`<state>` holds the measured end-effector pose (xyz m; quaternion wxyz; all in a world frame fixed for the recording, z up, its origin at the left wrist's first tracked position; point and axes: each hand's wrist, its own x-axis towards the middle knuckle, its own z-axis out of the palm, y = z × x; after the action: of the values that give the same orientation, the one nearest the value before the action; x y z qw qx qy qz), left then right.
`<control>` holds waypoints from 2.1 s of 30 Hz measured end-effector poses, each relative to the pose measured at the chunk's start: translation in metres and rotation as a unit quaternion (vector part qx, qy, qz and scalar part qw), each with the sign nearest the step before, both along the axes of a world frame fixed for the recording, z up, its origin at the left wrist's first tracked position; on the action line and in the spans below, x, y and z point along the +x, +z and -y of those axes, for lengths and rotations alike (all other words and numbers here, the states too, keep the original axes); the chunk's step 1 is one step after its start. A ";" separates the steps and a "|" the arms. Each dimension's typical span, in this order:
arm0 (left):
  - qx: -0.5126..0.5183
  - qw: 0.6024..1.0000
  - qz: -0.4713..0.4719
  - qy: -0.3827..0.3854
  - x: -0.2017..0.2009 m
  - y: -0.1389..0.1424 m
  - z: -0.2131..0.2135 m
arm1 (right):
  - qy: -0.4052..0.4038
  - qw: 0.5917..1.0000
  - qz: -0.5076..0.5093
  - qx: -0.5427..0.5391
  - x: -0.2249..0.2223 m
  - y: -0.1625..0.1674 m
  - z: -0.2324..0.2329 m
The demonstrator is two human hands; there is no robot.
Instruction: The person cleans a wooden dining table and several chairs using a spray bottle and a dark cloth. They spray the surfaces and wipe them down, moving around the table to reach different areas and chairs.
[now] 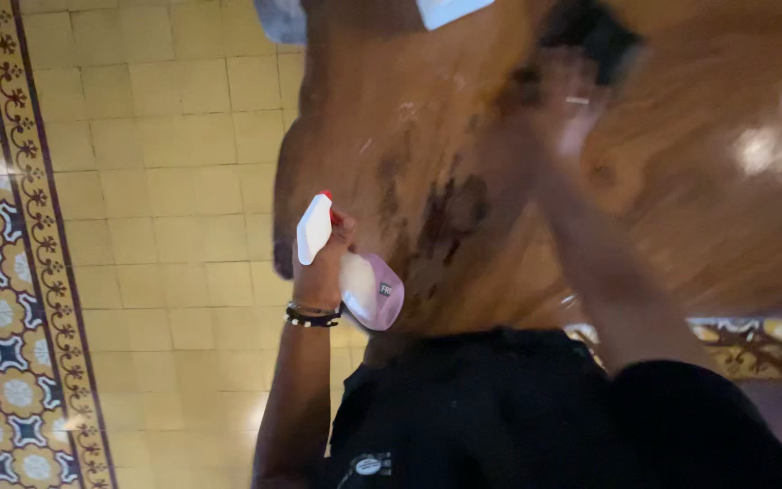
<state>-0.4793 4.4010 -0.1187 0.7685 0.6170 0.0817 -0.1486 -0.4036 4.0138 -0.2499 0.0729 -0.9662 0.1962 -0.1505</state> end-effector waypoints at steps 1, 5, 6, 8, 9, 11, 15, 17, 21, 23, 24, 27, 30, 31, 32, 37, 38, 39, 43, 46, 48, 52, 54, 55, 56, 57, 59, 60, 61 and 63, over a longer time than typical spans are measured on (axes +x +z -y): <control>-0.021 1.000 -0.021 -0.007 -0.006 0.002 -0.020 | 0.032 0.999 0.001 -0.003 0.007 0.005 -0.068; -0.018 0.998 -0.055 -0.014 -0.023 0.012 -0.080 | 0.194 0.954 -0.097 0.205 0.005 0.036 -0.281; -0.011 0.999 -0.041 -0.025 -0.026 0.013 -0.090 | 0.265 0.940 -0.112 0.182 -0.001 0.038 -0.304; -0.014 0.998 -0.028 -0.052 -0.031 0.015 -0.105 | 0.331 0.919 -0.117 0.181 -0.015 0.033 -0.317; -0.023 0.997 -0.033 -0.065 -0.034 0.014 -0.111 | 0.327 0.916 -0.109 0.205 -0.028 0.028 -0.300; -0.056 0.993 -0.031 -0.095 -0.039 0.012 -0.116 | 0.284 0.931 -0.058 0.221 -0.051 0.013 -0.234; -0.050 0.985 -0.046 -0.160 -0.052 0.005 -0.118 | 0.046 0.989 0.025 0.137 -0.158 0.002 -0.041; -0.023 0.980 -0.068 -0.186 -0.061 0.001 -0.117 | -0.054 0.996 0.009 0.064 -0.220 0.008 0.035; -0.027 0.972 -0.086 -0.219 -0.077 -0.010 -0.116 | -0.147 0.989 -0.016 -0.001 -0.269 0.009 0.019; -0.042 0.969 -0.091 -0.225 -0.083 -0.013 -0.120 | -0.108 0.994 -0.032 0.000 -0.256 0.011 -0.068; -0.057 0.967 -0.095 -0.228 -0.086 -0.013 -0.123 | -0.073 0.996 -0.046 -0.001 -0.247 0.014 -0.121; -0.042 0.957 -0.065 -0.279 -0.091 -0.010 -0.137 | 0.127 0.984 -0.123 0.036 -0.226 0.028 -0.266; -0.080 0.952 -0.104 -0.276 -0.095 -0.004 -0.142 | 0.243 0.957 -0.035 0.156 -0.228 0.032 -0.311; -0.107 0.950 -0.132 -0.261 -0.097 -0.004 -0.140 | 0.278 0.947 -0.023 0.160 -0.234 0.027 -0.301; -0.113 0.952 -0.106 -0.265 -0.099 -0.003 -0.137 | 0.311 0.936 -0.011 0.163 -0.244 0.023 -0.280; -0.026 0.954 -0.086 -0.285 -0.116 -0.011 -0.101 | 0.128 0.979 0.095 0.128 -0.325 -0.005 -0.084; -0.040 0.952 -0.100 -0.285 -0.120 -0.014 -0.092 | -0.045 0.857 0.226 0.461 -0.339 -0.008 -0.038; -0.054 0.951 -0.113 -0.281 -0.125 -0.016 -0.085 | -0.066 0.918 0.181 0.346 -0.361 -0.003 0.011; -0.110 0.959 -0.056 -0.256 -0.142 -0.021 -0.062 | -0.133 0.991 0.032 -0.009 -0.395 0.011 0.124; -0.086 0.975 -0.063 -0.197 -0.153 -0.021 -0.053 | -0.109 0.993 0.042 0.027 -0.375 0.001 0.087; -0.091 0.980 -0.075 -0.163 -0.160 -0.020 -0.051 | 0.004 0.997 0.073 0.040 -0.350 0.001 0.006; -0.020 0.994 -0.041 -0.095 -0.171 -0.013 -0.061 | 0.266 0.947 0.005 0.180 -0.294 0.035 -0.165; 0.016 0.996 -0.033 -0.078 -0.176 -0.006 -0.071 | 0.399 0.890 -0.014 0.222 -0.268 0.057 -0.205; 0.032 0.997 -0.028 -0.072 -0.179 -0.002 -0.075 | 0.433 0.874 -0.033 0.216 -0.252 0.065 -0.213; 0.040 0.997 -0.033 -0.058 -0.182 0.003 -0.080 | 0.464 0.859 -0.051 0.210 -0.235 0.071 -0.215; 0.047 0.997 -0.037 -0.048 -0.185 0.007 -0.084 | 0.426 0.855 -0.192 0.224 -0.219 0.074 -0.209; 0.065 0.997 -0.043 -0.029 -0.192 0.015 -0.090 | 0.366 0.869 -0.276 0.188 -0.179 0.075 -0.195; 0.076 0.996 -0.040 -0.017 -0.195 0.018 -0.093 | 0.354 0.899 -0.217 0.142 -0.155 0.073 -0.190; 0.086 0.995 -0.039 -0.004 -0.198 0.021 -0.097 | 0.316 0.934 -0.118 0.115 -0.130 0.072 -0.187; 0.113 0.993 -0.029 0.004 -0.203 0.023 -0.104 | 0.267 0.958 0.036 0.101 -0.086 0.071 -0.195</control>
<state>-0.6822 4.5052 -0.0959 0.6914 0.6953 0.1222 -0.1533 -0.4898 4.2092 -0.1792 0.2142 -0.9650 -0.0575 -0.1397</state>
